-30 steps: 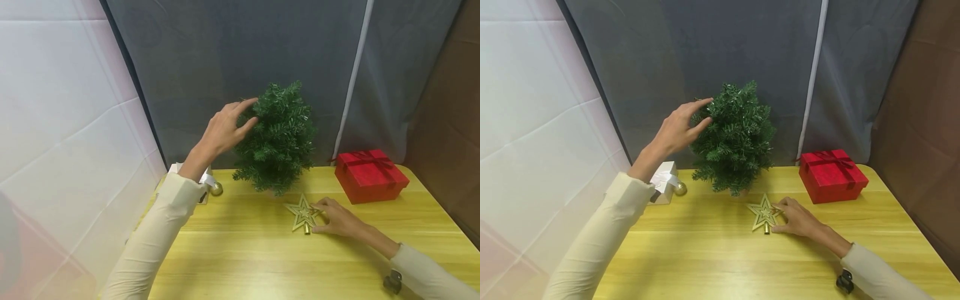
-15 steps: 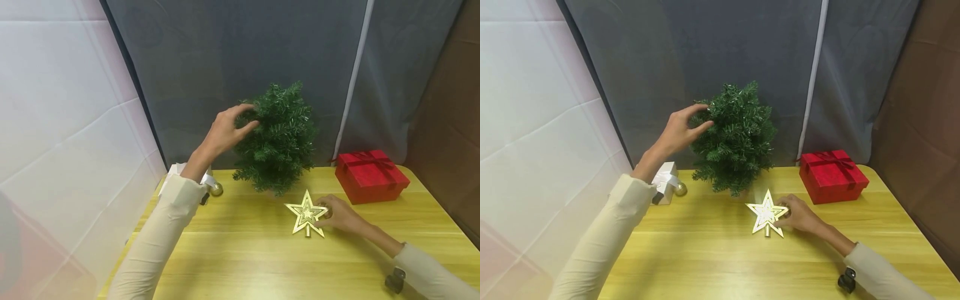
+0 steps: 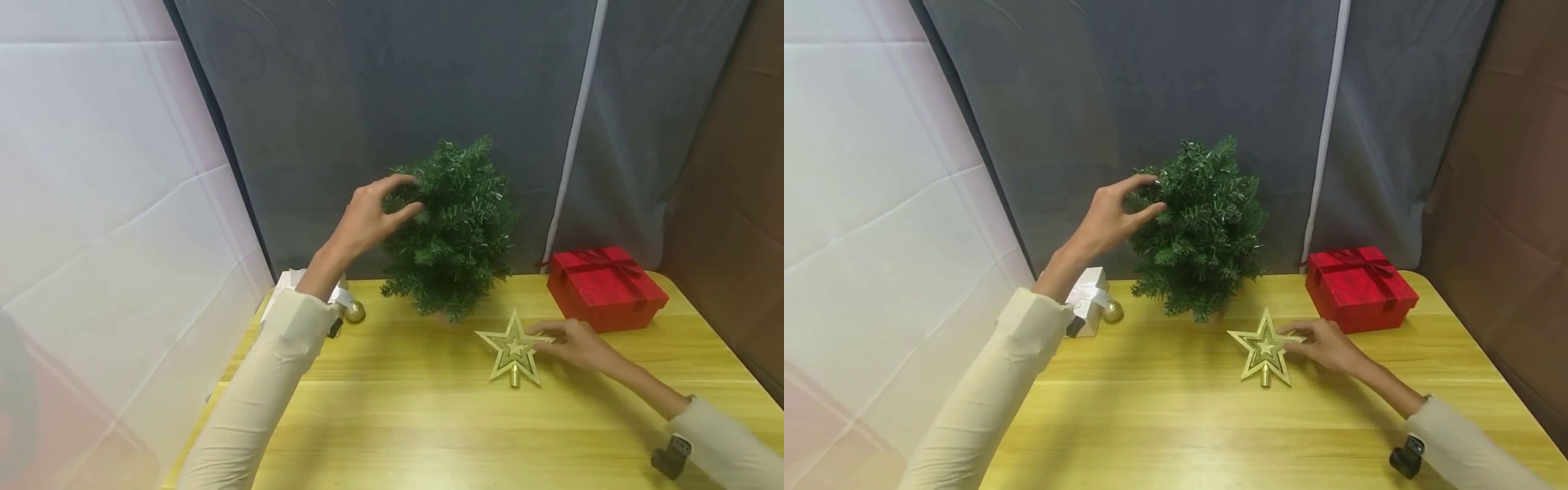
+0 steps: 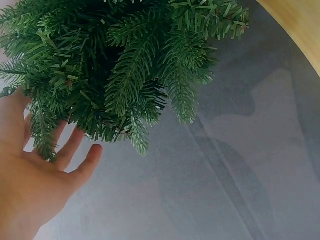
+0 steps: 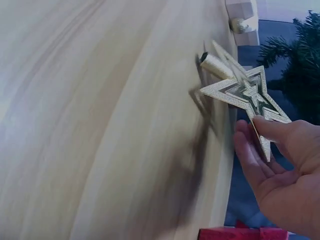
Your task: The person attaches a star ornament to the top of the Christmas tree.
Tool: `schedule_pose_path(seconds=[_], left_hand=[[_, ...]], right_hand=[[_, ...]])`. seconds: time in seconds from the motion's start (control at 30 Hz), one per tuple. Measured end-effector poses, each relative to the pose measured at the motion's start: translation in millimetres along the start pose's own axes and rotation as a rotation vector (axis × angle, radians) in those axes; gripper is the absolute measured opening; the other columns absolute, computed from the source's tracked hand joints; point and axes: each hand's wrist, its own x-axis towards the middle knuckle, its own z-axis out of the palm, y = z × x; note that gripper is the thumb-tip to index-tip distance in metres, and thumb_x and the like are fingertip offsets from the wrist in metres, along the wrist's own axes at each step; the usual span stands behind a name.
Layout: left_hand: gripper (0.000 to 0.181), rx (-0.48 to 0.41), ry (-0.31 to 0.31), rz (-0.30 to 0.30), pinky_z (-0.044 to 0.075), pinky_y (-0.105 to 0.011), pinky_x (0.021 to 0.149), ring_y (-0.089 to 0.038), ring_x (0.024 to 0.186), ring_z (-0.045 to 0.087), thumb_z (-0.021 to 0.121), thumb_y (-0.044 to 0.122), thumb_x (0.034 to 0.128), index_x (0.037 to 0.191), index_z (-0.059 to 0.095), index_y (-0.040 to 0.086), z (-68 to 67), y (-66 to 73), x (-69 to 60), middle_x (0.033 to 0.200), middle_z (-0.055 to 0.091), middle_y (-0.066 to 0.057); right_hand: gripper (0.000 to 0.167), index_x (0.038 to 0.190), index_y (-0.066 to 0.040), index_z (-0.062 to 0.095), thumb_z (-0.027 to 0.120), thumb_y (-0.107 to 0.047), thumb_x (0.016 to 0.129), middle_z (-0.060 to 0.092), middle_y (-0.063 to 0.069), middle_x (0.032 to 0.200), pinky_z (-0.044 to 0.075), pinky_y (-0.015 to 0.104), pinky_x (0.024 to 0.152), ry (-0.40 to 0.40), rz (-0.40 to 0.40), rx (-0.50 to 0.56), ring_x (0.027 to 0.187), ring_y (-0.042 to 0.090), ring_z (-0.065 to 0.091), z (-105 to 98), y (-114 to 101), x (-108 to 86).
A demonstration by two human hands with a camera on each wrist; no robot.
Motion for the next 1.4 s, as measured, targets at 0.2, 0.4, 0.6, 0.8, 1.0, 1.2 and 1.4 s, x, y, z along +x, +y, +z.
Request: schedule_pose_path(seconds=[0.2,0.4,0.6,0.8,1.0,1.2,1.4], left_hand=[[0.053,0.002,0.002,-0.006,0.045,-0.050,0.112,-0.027,0.140,0.052,0.071,0.043,0.0994,0.147,0.060,0.021,0.3,-0.3,-0.7,0.150,0.058,-0.004],[0.052,0.001,0.011,-0.008,0.045,-0.051,0.111,-0.028,0.139,0.053,0.072,0.042,0.0992,0.146,0.060,0.022,0.4,0.0,-1.9,0.149,0.059,-0.005],[0.053,-0.014,0.014,-0.008,0.044,-0.051,0.113,-0.028,0.139,0.052,0.072,0.042,0.0989,0.146,0.060,0.022,0.6,-0.9,-3.7,0.150,0.058,-0.005],[0.052,-0.027,0.024,-0.004,0.045,-0.051,0.112,-0.028,0.139,0.053,0.073,0.041,0.0983,0.145,0.061,0.022,1.3,-2.2,-4.4,0.149,0.059,-0.005],[0.052,-0.032,0.020,-0.004,0.044,-0.052,0.112,-0.028,0.139,0.053,0.073,0.042,0.0981,0.145,0.061,0.023,3.1,-2.7,-3.9,0.149,0.059,-0.004],[0.052,-0.035,0.029,-0.003,0.045,-0.051,0.112,-0.028,0.138,0.054,0.073,0.042,0.0979,0.145,0.062,0.023,3.0,-2.7,-3.7,0.149,0.059,-0.004],[0.051,-0.046,0.030,-0.002,0.046,-0.051,0.110,-0.027,0.137,0.055,0.074,0.042,0.0976,0.144,0.062,0.024,3.6,-3.4,-4.2,0.149,0.059,-0.004]], right_hand=[[0.024,0.114,-0.007,0.080,0.082,-0.016,0.091,0.077,0.018,0.111,0.059,0.026,0.076,-0.008,0.086,0.002,0.085,0.021,0.078,-20.2,-4.9,-2.5],[0.030,0.121,0.007,0.072,0.077,-0.003,0.093,0.078,0.017,0.098,0.059,0.023,0.067,-0.026,0.091,0.129,0.076,0.014,0.077,-50.4,-14.1,-0.4],[0.031,0.123,0.003,0.073,0.077,-0.005,0.093,0.079,0.012,0.093,0.050,0.021,0.052,0.035,0.058,0.051,0.073,0.008,0.076,-83.0,-27.1,6.3],[0.032,0.124,0.002,0.073,0.077,-0.010,0.095,0.079,0.015,0.094,0.048,0.023,0.050,0.076,0.096,0.027,0.076,0.009,0.077,-114.2,-43.2,14.7],[0.037,0.131,-0.005,0.071,0.077,-0.020,0.097,0.080,0.013,0.095,0.033,0.028,0.038,0.088,0.153,-0.044,0.065,0.003,0.070,-145.2,-63.6,23.0],[0.041,0.135,-0.005,0.069,0.077,-0.019,0.097,0.079,0.015,0.097,0.057,0.022,0.059,0.128,0.189,-0.023,0.077,0.003,0.076,-169.1,-83.4,35.9],[0.043,0.137,-0.012,0.069,0.075,-0.031,0.099,0.080,0.010,0.096,0.050,0.023,0.060,0.144,0.219,-0.105,0.079,-0.003,0.073,-186.5,-97.1,48.3]])
